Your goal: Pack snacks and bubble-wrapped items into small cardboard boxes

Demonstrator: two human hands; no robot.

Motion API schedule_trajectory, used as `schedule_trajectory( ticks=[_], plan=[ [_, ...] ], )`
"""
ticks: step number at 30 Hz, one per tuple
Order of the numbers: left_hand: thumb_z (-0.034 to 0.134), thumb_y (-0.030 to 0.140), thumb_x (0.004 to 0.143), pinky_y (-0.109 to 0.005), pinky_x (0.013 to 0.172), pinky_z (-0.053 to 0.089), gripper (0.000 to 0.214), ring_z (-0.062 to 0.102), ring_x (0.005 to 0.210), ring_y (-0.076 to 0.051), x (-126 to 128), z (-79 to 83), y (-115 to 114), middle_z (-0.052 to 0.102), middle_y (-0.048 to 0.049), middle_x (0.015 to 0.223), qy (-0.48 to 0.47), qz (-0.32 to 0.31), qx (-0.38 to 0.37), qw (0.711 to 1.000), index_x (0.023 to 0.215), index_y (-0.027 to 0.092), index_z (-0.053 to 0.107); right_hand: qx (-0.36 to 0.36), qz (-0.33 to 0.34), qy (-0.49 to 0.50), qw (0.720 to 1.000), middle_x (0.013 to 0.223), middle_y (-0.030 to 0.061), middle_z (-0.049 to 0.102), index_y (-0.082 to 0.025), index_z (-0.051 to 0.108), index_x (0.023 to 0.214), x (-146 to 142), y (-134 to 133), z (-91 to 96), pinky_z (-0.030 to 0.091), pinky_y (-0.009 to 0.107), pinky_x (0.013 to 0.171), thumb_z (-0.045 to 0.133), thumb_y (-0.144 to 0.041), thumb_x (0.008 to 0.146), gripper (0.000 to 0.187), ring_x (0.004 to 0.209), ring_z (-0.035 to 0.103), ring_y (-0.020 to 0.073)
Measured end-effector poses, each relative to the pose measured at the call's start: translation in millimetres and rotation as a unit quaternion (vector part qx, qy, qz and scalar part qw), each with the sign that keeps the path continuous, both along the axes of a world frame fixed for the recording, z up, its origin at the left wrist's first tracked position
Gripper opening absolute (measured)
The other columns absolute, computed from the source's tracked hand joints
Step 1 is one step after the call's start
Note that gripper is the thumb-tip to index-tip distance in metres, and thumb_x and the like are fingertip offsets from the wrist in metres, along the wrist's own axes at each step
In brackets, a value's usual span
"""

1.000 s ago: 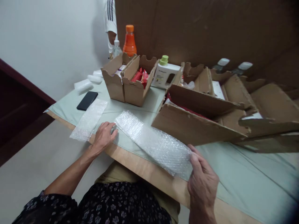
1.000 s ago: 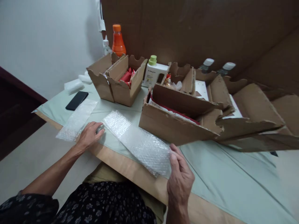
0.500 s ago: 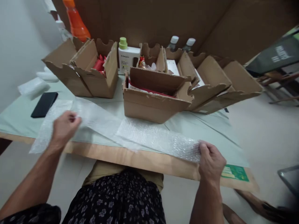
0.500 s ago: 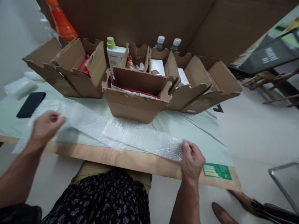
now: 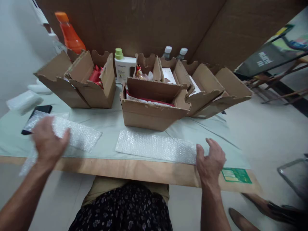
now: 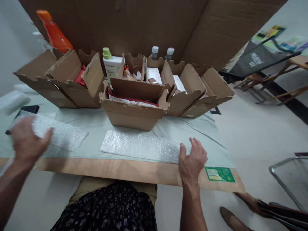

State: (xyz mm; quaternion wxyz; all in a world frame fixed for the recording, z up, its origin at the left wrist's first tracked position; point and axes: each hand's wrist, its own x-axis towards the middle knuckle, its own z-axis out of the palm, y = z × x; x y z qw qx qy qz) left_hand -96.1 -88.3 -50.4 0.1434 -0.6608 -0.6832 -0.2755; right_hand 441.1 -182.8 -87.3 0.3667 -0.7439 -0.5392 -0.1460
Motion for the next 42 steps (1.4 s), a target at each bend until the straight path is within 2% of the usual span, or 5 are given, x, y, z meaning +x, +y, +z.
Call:
schedule_trajectory(
  ticks=[8, 19, 30, 36, 42],
  plan=[
    [0.050, 0.040, 0.103, -0.065, 0.122, 0.028, 0.052, 0.036, 0.152, -0.038, 187, -37.0, -37, 0.043, -0.0161, 0.162, 0.130, -0.421, -0.210, 0.873, 0.151, 0.021, 0.046, -0.212, 0.349, -0.086, 0.909, 0.151, 0.0112, 0.058, -0.023, 0.062, 0.137, -135, 9, -4.1, 0.046, 0.047, 0.109, 0.056, -0.029, 0.100, 0.038, 0.139, 0.052, 0.0289],
    [0.052, 0.045, 0.100, -0.064, 0.121, 0.028, 0.059, 0.035, 0.152, -0.039, 164, -57.1, -27, 0.038, -0.0177, 0.165, 0.104, -0.432, -0.196, 0.874, 0.153, 0.022, 0.043, -0.206, 0.007, -0.080, 0.975, 0.132, 0.0207, 0.068, -0.014, 0.068, 0.124, 34, -50, -14.4, 0.047, 0.052, 0.098, 0.043, -0.041, 0.103, 0.042, 0.123, 0.061, 0.0363],
    [0.043, 0.047, 0.104, -0.066, 0.113, 0.037, 0.048, 0.050, 0.141, -0.039, 144, -36.2, -48, 0.056, -0.0196, 0.150, 0.115, -0.372, -0.159, 0.907, 0.139, 0.018, 0.056, -0.135, 0.016, -0.060, 0.989, 0.149, 0.0239, 0.055, -0.012, 0.056, 0.138, -22, -25, -12.7, 0.042, 0.058, 0.105, 0.049, -0.043, 0.101, 0.049, 0.138, 0.048, 0.0391],
    [0.039, 0.045, 0.106, -0.057, 0.123, 0.029, 0.054, 0.038, 0.152, -0.033, 188, -39.9, -50, 0.043, -0.0168, 0.162, 0.142, -0.432, -0.188, 0.871, 0.151, 0.016, 0.046, -0.216, 0.328, -0.095, 0.915, 0.155, 0.0120, 0.054, -0.019, 0.056, 0.143, -130, -12, -6.5, 0.039, 0.045, 0.115, 0.048, -0.035, 0.103, 0.044, 0.145, 0.046, 0.0274],
    [0.041, 0.042, 0.105, -0.057, 0.123, 0.028, 0.052, 0.036, 0.153, -0.032, 153, -62.7, -49, 0.042, -0.0120, 0.164, 0.148, -0.414, -0.188, 0.879, 0.152, 0.021, 0.045, -0.221, 0.208, -0.111, 0.946, 0.145, 0.0134, 0.063, -0.021, 0.062, 0.137, -46, -47, -16.4, 0.043, 0.047, 0.108, 0.039, -0.038, 0.106, 0.043, 0.136, 0.055, 0.0298]
  ],
)
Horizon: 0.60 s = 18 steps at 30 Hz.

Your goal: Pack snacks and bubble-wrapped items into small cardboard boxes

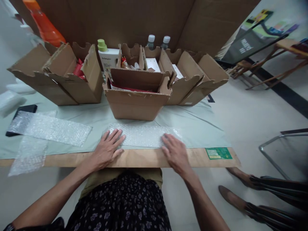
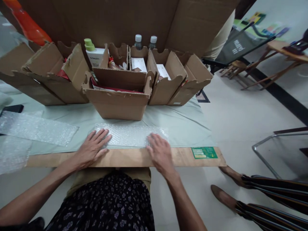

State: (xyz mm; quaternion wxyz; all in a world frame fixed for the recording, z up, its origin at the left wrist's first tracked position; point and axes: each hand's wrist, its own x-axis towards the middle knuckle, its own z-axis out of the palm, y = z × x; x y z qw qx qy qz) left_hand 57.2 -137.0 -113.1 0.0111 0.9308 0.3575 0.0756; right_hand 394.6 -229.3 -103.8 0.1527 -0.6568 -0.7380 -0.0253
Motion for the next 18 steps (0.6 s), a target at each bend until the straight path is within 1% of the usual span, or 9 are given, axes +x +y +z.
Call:
schedule_trajectory(
  ticks=[3, 5, 7, 9, 12, 13, 15, 17, 18],
  plan=[
    [0.046, 0.037, 0.103, -0.059, 0.121, 0.032, 0.044, 0.042, 0.149, -0.033, -11, -0.6, -2, 0.051, -0.0127, 0.157, -0.047, 0.019, 0.005, 0.999, 0.143, 0.022, 0.056, 0.034, -0.131, -0.002, 0.991, 0.133, 0.0199, 0.068, -0.016, 0.064, 0.129, 59, -4, 0.7, 0.044, 0.052, 0.103, 0.040, -0.041, 0.103, 0.043, 0.128, 0.059, 0.0345],
    [0.049, 0.032, 0.101, -0.060, 0.119, 0.036, 0.037, 0.048, 0.144, -0.033, -9, 2.3, -3, 0.058, -0.0138, 0.151, -0.080, 0.023, 0.009, 0.996, 0.134, 0.021, 0.063, 0.031, -0.180, 0.021, 0.983, 0.133, 0.0217, 0.067, -0.014, 0.065, 0.125, 72, 9, 1.2, 0.044, 0.055, 0.103, 0.046, -0.044, 0.098, 0.044, 0.127, 0.058, 0.0363],
    [0.051, 0.027, 0.100, -0.061, 0.116, 0.040, 0.030, 0.054, 0.138, -0.033, -3, 6.2, -2, 0.064, -0.0136, 0.143, -0.102, 0.022, 0.014, 0.994, 0.124, 0.021, 0.069, 0.013, -0.181, 0.084, 0.980, 0.133, 0.0229, 0.067, -0.014, 0.068, 0.113, 69, 27, 2.9, 0.044, 0.056, 0.103, 0.051, -0.046, 0.093, 0.041, 0.124, 0.059, 0.0375],
    [0.051, 0.020, 0.099, -0.062, 0.114, 0.041, 0.026, 0.059, 0.133, -0.032, 1, 10.4, 0, 0.069, -0.0117, 0.136, -0.113, 0.019, 0.016, 0.993, 0.114, 0.022, 0.072, 0.004, -0.160, 0.147, 0.976, 0.124, 0.0199, 0.072, -0.017, 0.068, 0.095, 56, 37, 8.4, 0.046, 0.054, 0.100, 0.053, -0.047, 0.089, 0.034, 0.115, 0.064, 0.0352],
    [0.052, 0.013, 0.096, -0.065, 0.116, 0.039, 0.028, 0.063, 0.128, -0.029, -4, 18.2, 3, 0.074, -0.0080, 0.128, -0.137, 0.014, 0.012, 0.990, 0.103, 0.025, 0.076, -0.008, -0.146, 0.242, 0.959, 0.093, 0.0100, 0.076, -0.022, 0.064, 0.084, 33, 22, 22.8, 0.053, 0.041, 0.084, 0.055, -0.048, 0.089, 0.028, 0.088, 0.069, 0.0264],
    [0.052, 0.012, 0.095, -0.066, 0.117, 0.037, 0.029, 0.063, 0.128, -0.029, -9, 21.6, 4, 0.074, -0.0074, 0.127, -0.146, 0.014, 0.014, 0.989, 0.102, 0.025, 0.076, -0.018, -0.149, 0.293, 0.944, 0.085, 0.0074, 0.074, -0.022, 0.064, 0.085, 24, 9, 27.7, 0.054, 0.038, 0.077, 0.058, -0.048, 0.089, 0.028, 0.080, 0.068, 0.0240],
    [0.052, 0.013, 0.094, -0.066, 0.117, 0.036, 0.028, 0.061, 0.131, -0.030, -23, 30.0, 7, 0.073, -0.0074, 0.130, -0.159, 0.021, 0.025, 0.987, 0.100, 0.026, 0.077, -0.058, -0.157, 0.426, 0.889, 0.082, 0.0047, 0.072, -0.021, 0.066, 0.097, 5, -21, 34.6, 0.055, 0.033, 0.068, 0.067, -0.049, 0.086, 0.030, 0.073, 0.067, 0.0214],
    [0.052, 0.015, 0.095, -0.066, 0.117, 0.036, 0.028, 0.059, 0.134, -0.030, -39, 40.0, 13, 0.071, -0.0072, 0.134, -0.160, 0.035, 0.039, 0.986, 0.101, 0.026, 0.077, -0.116, -0.152, 0.540, 0.820, 0.089, 0.0048, 0.074, -0.021, 0.063, 0.123, -21, -48, 35.8, 0.058, 0.033, 0.067, 0.073, -0.047, 0.085, 0.047, 0.074, 0.069, 0.0212],
    [0.052, 0.016, 0.095, -0.066, 0.117, 0.037, 0.028, 0.058, 0.136, -0.030, -48, 45.3, 18, 0.070, -0.0069, 0.136, -0.157, 0.045, 0.047, 0.985, 0.101, 0.027, 0.078, -0.147, -0.143, 0.578, 0.790, 0.094, 0.0053, 0.076, -0.022, 0.057, 0.137, -35, -58, 34.2, 0.060, 0.034, 0.069, 0.073, -0.047, 0.086, 0.059, 0.075, 0.070, 0.0213]
  ],
)
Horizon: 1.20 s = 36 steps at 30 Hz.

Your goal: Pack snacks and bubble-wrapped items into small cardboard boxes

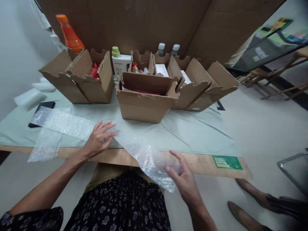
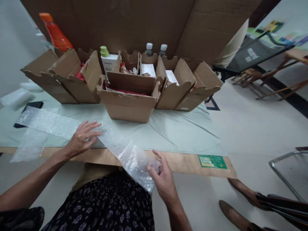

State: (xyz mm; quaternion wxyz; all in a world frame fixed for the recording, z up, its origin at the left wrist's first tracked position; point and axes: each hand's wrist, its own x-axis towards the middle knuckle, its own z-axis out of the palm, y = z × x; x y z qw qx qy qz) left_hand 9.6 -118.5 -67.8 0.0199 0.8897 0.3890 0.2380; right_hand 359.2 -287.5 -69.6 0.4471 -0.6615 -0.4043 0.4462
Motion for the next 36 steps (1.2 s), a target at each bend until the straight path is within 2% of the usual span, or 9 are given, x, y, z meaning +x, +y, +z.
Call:
schedule_trajectory(
  ticks=[6, 11, 16, 19, 23, 26, 29, 33, 36],
  plan=[
    [0.057, 0.013, 0.091, -0.063, 0.120, 0.034, 0.028, 0.043, 0.148, -0.033, -20, 16.1, 66, 0.056, -0.0060, 0.153, 0.009, 0.093, 0.035, 0.995, 0.101, 0.027, 0.079, 0.013, 0.091, 0.041, 0.995, 0.145, 0.0091, 0.063, -0.027, 0.052, 0.151, -87, 4, -15.6, 0.052, 0.046, 0.107, 0.071, -0.039, 0.089, 0.066, 0.125, 0.065, 0.0285],
    [0.050, -0.002, 0.082, -0.064, 0.120, 0.033, 0.052, 0.031, 0.154, -0.036, -12, 1.4, 97, 0.040, -0.0098, 0.165, 0.023, 0.128, -0.048, 0.990, 0.123, 0.023, 0.072, -0.001, 0.223, 0.067, 0.972, 0.124, 0.0085, 0.075, -0.024, 0.076, 0.121, -125, 24, -11.6, 0.054, 0.044, 0.102, 0.066, -0.040, 0.092, 0.034, 0.116, 0.069, 0.0284],
    [0.041, -0.002, 0.083, -0.059, 0.124, 0.033, 0.069, 0.030, 0.156, -0.029, -36, 3.2, -11, 0.042, -0.0066, 0.163, -0.037, 0.031, -0.101, 0.994, 0.144, 0.027, 0.056, -0.070, 0.216, 0.220, 0.949, 0.105, 0.0066, 0.076, -0.023, 0.073, 0.122, -132, 23, -8.1, 0.058, 0.035, 0.072, 0.064, -0.059, 0.091, 0.048, 0.071, 0.069, 0.0174],
    [0.049, 0.011, 0.086, -0.054, 0.120, 0.042, 0.075, 0.039, 0.151, -0.029, -44, 15.1, -82, 0.046, -0.0074, 0.161, -0.081, -0.013, -0.224, 0.971, 0.157, 0.031, 0.037, -0.070, 0.182, 0.305, 0.932, 0.105, 0.0094, 0.075, -0.021, 0.071, 0.120, -136, 36, -3.4, 0.057, 0.034, 0.069, 0.057, -0.064, 0.094, 0.052, 0.072, 0.069, 0.0178],
    [0.057, 0.028, 0.093, -0.040, 0.095, 0.059, 0.053, 0.070, 0.110, -0.025, -24, 7.3, -95, 0.072, -0.0095, 0.123, -0.176, 0.126, -0.245, 0.945, 0.146, 0.025, 0.053, -0.034, 0.193, 0.326, 0.925, 0.114, 0.0152, 0.075, -0.021, 0.058, 0.137, -141, 66, 3.7, 0.059, 0.035, 0.068, 0.050, -0.065, 0.096, 0.060, 0.101, 0.072, 0.0268],
    [0.056, 0.030, 0.093, -0.032, 0.075, 0.059, 0.050, 0.069, 0.077, -0.018, -8, -12.5, -66, 0.072, -0.0033, 0.089, -0.207, 0.224, -0.246, 0.920, 0.141, 0.018, 0.056, 0.009, 0.176, 0.214, 0.961, 0.112, 0.0124, 0.075, -0.023, 0.034, 0.157, -135, 75, 6.0, 0.058, 0.034, 0.068, 0.050, -0.057, 0.100, 0.068, 0.089, 0.072, 0.0224],
    [0.059, 0.028, 0.089, -0.032, 0.072, 0.056, 0.059, 0.065, 0.071, -0.018, -4, -26.7, -46, 0.070, -0.0003, 0.081, -0.184, 0.242, -0.214, 0.928, 0.146, 0.017, 0.051, 0.130, 0.205, -0.045, 0.969, 0.109, 0.0084, 0.075, -0.026, 0.046, 0.151, -125, 75, 4.8, 0.058, 0.040, 0.084, 0.057, -0.035, 0.099, 0.054, 0.093, 0.070, 0.0216],
    [0.058, 0.025, 0.090, -0.034, 0.076, 0.056, 0.059, 0.064, 0.074, -0.018, -6, -28.7, -50, 0.068, 0.0000, 0.082, -0.153, 0.238, -0.171, 0.944, 0.148, 0.021, 0.048, 0.261, 0.332, -0.328, 0.845, 0.145, 0.0138, 0.060, -0.024, 0.063, 0.135, -125, 85, -3.0, 0.049, 0.054, 0.106, 0.063, -0.017, 0.092, 0.044, 0.137, 0.052, 0.0324],
    [0.060, 0.029, 0.093, -0.041, 0.090, 0.057, 0.059, 0.066, 0.098, -0.024, -11, -19.3, -64, 0.069, -0.0075, 0.109, -0.133, 0.231, -0.115, 0.957, 0.150, 0.023, 0.045, 0.282, 0.377, -0.392, 0.790, 0.146, 0.0127, 0.062, -0.023, 0.070, 0.122, -132, 99, -10.1, 0.049, 0.053, 0.103, 0.058, -0.013, 0.096, 0.031, 0.141, 0.050, 0.0315]
  ],
)
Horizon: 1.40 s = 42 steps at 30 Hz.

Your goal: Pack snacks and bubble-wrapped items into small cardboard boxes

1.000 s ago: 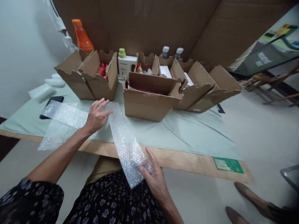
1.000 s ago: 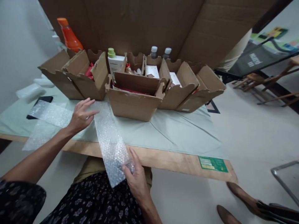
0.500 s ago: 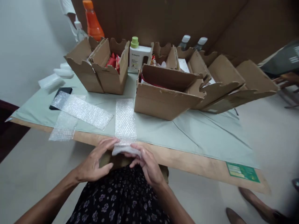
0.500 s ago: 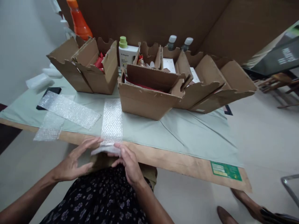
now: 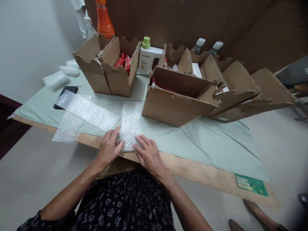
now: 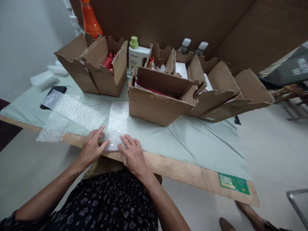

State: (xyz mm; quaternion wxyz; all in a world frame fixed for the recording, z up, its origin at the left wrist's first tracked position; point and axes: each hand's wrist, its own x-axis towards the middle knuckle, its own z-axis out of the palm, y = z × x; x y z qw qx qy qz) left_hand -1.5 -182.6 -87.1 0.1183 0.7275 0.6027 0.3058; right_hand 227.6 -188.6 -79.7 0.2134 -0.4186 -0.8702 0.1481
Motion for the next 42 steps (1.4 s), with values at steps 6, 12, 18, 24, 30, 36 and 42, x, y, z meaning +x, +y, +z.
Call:
schedule_trajectory(
  ticks=[6, 12, 18, 24, 30, 36, 42],
  plan=[
    [0.058, 0.030, 0.098, -0.045, 0.096, 0.053, 0.037, 0.068, 0.103, -0.026, -3, 11.6, -13, 0.074, -0.0094, 0.111, 0.011, -0.127, 0.007, 0.992, 0.135, 0.022, 0.060, -0.072, -0.002, 0.052, 0.996, 0.110, 0.0078, 0.078, -0.021, 0.073, 0.115, -3, 24, 3.2, 0.053, 0.041, 0.092, 0.050, -0.017, 0.103, 0.027, 0.103, 0.070, 0.0227],
    [0.058, 0.026, 0.094, -0.039, 0.079, 0.056, 0.029, 0.068, 0.078, -0.022, 7, -3.6, 14, 0.075, -0.0048, 0.085, -0.020, -0.017, -0.032, 0.999, 0.119, 0.018, 0.070, 0.045, -0.104, 0.069, 0.991, 0.121, 0.0107, 0.074, -0.023, 0.069, 0.127, 1, 26, 4.6, 0.048, 0.046, 0.099, 0.053, -0.031, 0.103, 0.030, 0.116, 0.064, 0.0280],
    [0.058, 0.033, 0.098, -0.044, 0.088, 0.056, 0.032, 0.067, 0.095, -0.027, 4, 0.8, 14, 0.071, -0.0119, 0.102, 0.028, 0.000, 0.024, 0.999, 0.123, 0.015, 0.067, 0.038, -0.019, -0.012, 0.999, 0.131, 0.0101, 0.071, -0.024, 0.070, 0.124, -5, 28, -6.4, 0.044, 0.048, 0.104, 0.056, -0.022, 0.101, 0.028, 0.134, 0.055, 0.0299],
    [0.058, 0.024, 0.100, -0.039, 0.090, 0.052, 0.025, 0.068, 0.096, -0.023, -2, 11.5, 0, 0.075, -0.0072, 0.103, -0.003, -0.126, 0.046, 0.991, 0.124, 0.020, 0.065, -0.066, -0.004, 0.065, 0.996, 0.105, 0.0051, 0.079, -0.024, 0.075, 0.114, -4, 34, 11.4, 0.047, 0.044, 0.098, 0.056, -0.026, 0.103, 0.022, 0.104, 0.068, 0.0236],
    [0.057, 0.027, 0.099, -0.044, 0.085, 0.053, 0.024, 0.069, 0.091, -0.028, 6, -7.6, 42, 0.076, -0.0112, 0.098, 0.033, -0.023, 0.065, 0.997, 0.115, 0.013, 0.069, 0.055, -0.105, 0.042, 0.992, 0.134, 0.0135, 0.068, -0.021, 0.067, 0.129, -6, 43, 1.3, 0.046, 0.047, 0.101, 0.057, -0.031, 0.101, 0.031, 0.124, 0.059, 0.0296],
    [0.061, 0.031, 0.097, -0.047, 0.096, 0.051, 0.032, 0.064, 0.110, -0.031, 5, 0.0, 33, 0.070, -0.0156, 0.117, 0.030, -0.060, 0.094, 0.993, 0.123, 0.014, 0.066, 0.020, -0.031, -0.014, 0.999, 0.130, 0.0106, 0.072, -0.020, 0.068, 0.125, -6, 47, -1.7, 0.044, 0.047, 0.103, 0.059, -0.019, 0.098, 0.028, 0.128, 0.058, 0.0297],
    [0.056, 0.022, 0.098, -0.040, 0.087, 0.053, 0.032, 0.066, 0.092, -0.024, 4, 7.4, 11, 0.074, -0.0085, 0.099, -0.003, -0.094, 0.031, 0.995, 0.129, 0.017, 0.061, -0.059, -0.056, 0.048, 0.996, 0.114, 0.0073, 0.077, -0.021, 0.069, 0.125, 0, 41, 12.6, 0.047, 0.042, 0.099, 0.057, -0.026, 0.102, 0.026, 0.108, 0.066, 0.0244]
  ],
)
